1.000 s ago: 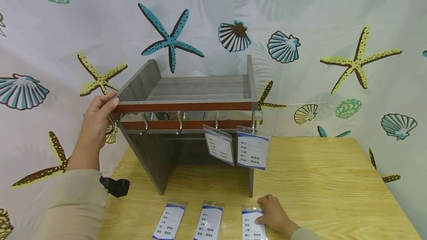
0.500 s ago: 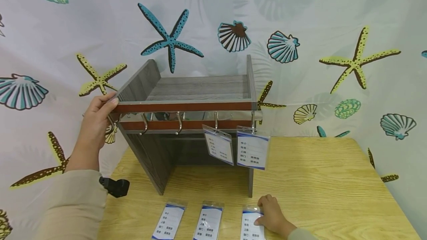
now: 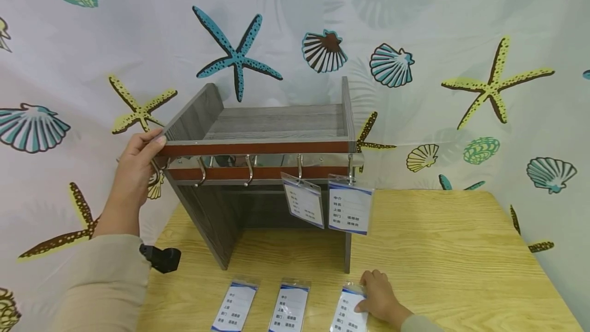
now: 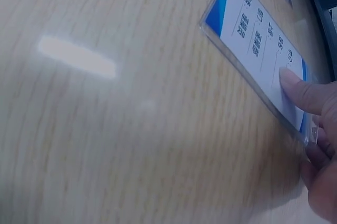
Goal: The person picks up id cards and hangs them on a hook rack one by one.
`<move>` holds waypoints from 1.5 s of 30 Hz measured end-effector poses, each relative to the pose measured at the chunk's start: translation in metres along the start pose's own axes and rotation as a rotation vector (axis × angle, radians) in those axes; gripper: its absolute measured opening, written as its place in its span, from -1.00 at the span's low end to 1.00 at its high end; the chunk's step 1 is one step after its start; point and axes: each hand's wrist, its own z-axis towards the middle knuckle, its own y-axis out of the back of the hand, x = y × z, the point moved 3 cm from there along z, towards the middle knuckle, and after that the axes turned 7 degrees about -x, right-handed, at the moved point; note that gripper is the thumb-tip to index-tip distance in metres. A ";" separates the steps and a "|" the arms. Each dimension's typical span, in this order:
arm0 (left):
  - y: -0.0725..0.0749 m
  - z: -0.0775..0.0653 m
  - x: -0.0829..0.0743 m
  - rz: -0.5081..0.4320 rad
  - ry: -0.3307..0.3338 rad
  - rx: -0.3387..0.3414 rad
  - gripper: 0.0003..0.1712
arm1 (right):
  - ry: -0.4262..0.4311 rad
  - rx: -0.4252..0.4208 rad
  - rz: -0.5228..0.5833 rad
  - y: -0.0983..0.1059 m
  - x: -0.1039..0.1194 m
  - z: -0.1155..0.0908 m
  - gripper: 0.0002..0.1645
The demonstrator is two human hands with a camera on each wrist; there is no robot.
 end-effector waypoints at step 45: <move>0.000 0.002 0.002 0.033 0.032 -0.015 -0.65 | -0.035 -0.123 0.497 0.056 0.051 -0.001 -0.71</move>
